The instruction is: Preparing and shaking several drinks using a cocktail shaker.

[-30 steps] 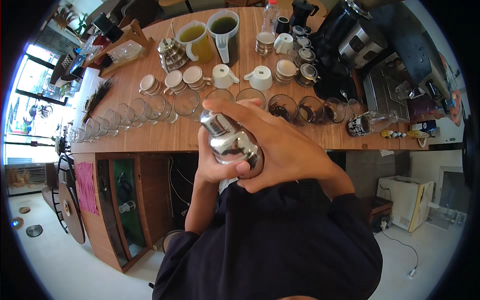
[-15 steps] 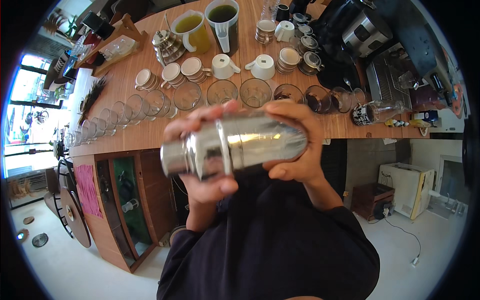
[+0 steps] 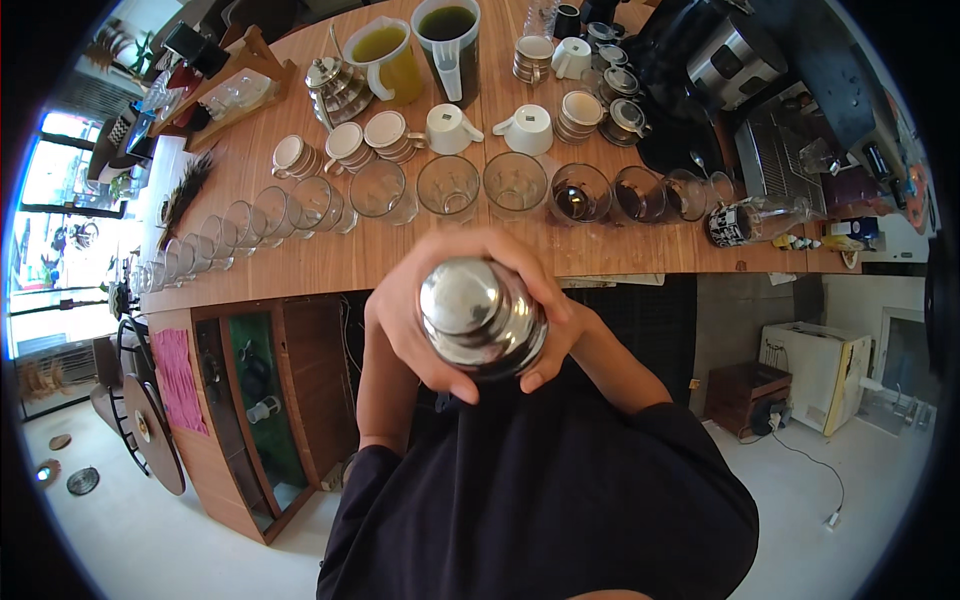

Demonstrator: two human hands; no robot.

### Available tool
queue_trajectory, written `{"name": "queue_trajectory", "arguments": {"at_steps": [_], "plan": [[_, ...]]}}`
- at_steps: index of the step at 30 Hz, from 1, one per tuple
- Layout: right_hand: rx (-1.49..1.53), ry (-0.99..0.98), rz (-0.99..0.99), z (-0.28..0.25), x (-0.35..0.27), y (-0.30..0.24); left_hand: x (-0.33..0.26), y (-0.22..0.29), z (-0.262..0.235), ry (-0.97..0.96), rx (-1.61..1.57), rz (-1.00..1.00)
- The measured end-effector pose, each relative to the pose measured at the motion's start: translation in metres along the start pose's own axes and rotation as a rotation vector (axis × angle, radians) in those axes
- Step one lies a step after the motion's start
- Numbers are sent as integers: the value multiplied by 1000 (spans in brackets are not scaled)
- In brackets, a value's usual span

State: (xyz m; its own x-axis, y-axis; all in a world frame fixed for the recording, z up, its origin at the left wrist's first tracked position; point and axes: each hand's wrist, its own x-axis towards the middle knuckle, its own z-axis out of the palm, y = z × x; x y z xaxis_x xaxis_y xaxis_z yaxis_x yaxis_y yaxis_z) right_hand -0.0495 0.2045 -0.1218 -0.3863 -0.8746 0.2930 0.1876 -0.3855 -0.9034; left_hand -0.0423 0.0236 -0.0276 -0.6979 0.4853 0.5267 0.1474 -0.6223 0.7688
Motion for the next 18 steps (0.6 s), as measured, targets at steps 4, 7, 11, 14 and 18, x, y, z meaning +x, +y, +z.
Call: {"name": "queue_trajectory", "arguments": {"at_steps": [4,7,11,14,18], "plan": [[-46,-24,-64,0,-6,-17,-10,-5,17,53,171,-66],[-179,106,79,17,-1,-54,-19,-8,39,272,332,171],[-325,332,15,21,-10,-45,-28,-13,53,548,559,213],[-495,527,-117,29,-6,-28,-36,-23,55,610,732,185],[-885,767,-469,24,1,-4,-23,-36,68,769,997,244]]}}
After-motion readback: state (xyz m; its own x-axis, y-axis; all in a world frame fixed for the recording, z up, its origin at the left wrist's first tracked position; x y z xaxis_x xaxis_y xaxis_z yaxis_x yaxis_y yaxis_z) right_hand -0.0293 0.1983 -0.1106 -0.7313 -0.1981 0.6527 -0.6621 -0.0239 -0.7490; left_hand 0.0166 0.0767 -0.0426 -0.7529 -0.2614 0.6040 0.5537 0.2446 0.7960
